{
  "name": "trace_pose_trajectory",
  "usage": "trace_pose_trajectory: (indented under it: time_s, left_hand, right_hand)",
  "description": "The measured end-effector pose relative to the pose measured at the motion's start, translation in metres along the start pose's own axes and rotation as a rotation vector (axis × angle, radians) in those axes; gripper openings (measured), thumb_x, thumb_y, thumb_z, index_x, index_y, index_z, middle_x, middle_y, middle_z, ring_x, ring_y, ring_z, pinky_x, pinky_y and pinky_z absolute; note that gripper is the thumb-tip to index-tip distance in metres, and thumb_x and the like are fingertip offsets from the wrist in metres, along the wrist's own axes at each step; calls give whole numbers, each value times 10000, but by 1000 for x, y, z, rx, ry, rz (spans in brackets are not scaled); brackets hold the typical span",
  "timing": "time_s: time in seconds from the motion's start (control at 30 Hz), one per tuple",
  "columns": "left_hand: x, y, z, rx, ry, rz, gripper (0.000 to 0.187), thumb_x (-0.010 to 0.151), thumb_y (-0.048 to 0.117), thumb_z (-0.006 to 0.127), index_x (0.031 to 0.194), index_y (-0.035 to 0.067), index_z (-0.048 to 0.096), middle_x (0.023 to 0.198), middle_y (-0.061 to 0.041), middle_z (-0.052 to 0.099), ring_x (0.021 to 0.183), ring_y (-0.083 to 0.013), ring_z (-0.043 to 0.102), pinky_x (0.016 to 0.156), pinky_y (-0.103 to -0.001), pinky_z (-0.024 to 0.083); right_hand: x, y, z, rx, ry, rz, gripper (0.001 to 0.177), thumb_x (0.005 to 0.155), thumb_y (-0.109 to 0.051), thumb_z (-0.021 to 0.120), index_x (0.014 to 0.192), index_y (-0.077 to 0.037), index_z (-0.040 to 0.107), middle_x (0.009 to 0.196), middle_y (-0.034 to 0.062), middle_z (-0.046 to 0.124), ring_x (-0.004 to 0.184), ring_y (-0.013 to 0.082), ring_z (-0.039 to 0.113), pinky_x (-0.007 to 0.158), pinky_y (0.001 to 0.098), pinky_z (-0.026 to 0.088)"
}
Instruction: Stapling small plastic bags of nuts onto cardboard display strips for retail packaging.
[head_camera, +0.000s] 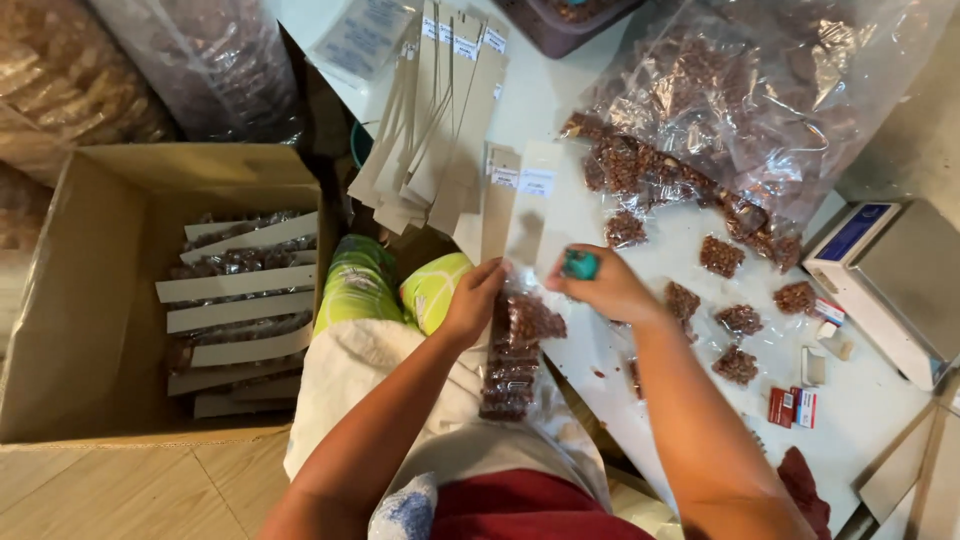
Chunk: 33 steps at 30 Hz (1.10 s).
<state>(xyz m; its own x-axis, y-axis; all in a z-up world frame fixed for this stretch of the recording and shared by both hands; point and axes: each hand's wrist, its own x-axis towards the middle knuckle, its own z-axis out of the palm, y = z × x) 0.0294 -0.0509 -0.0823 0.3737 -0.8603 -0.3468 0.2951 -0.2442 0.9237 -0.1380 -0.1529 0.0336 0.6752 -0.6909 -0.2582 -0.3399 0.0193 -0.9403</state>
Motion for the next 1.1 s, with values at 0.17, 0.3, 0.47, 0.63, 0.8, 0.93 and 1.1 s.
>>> trace_pose_trajectory:
  time_s: [0.17,0.3,0.47,0.63,0.8,0.93,1.1]
  left_hand:
    - [-28,22,7,-273,-32,112,351,1044,352,627,1184,52,742,1140,-86,706,1119,-154,566,1119,-437,426]
    - [-32,35,-2,-12,-59,159,346,1035,356,629,1263,112,722,1266,-129,715,1284,-219,603,1154,-438,419]
    - [-39,53,-6,88,-28,246,377,1040,281,592,1324,48,675,1362,-155,666,1351,-301,552,1184,-472,385]
    - [-53,67,0,165,-76,281,357,1032,258,587,1359,142,669,1377,-72,668,1327,-274,574,1155,-439,427]
    - [-67,88,2,295,-142,288,420,1028,279,499,1435,258,600,1360,-76,674,1288,-323,595,1162,-456,441]
    - [-40,60,8,252,-88,144,525,923,316,685,1438,274,597,1266,-119,714,1231,-296,646,1091,-449,502]
    - [4,12,9,-166,42,-158,436,892,241,752,1299,95,695,1098,-195,732,1020,-329,715,903,-526,587]
  right_hand:
    - [23,33,26,-113,258,66,220,812,-219,865,869,-63,720,589,77,666,533,165,638,560,291,530]
    - [20,33,29,-92,301,66,289,792,-283,903,857,-75,712,634,72,695,563,157,664,563,296,540]
    - [30,-15,48,428,722,99,311,937,-322,703,745,-87,635,587,97,617,539,215,673,549,324,557]
    - [30,-49,69,727,788,107,441,893,-551,667,958,-117,619,846,67,592,780,195,583,732,324,495]
    - [83,18,64,996,886,-33,532,884,-587,548,611,-130,540,515,92,540,425,216,578,422,334,493]
    - [73,-3,62,907,962,125,366,772,-501,734,873,-158,657,792,23,592,741,140,585,664,293,456]
    - [95,83,-37,345,895,266,245,731,-277,793,887,-112,701,702,128,743,525,205,727,450,349,583]
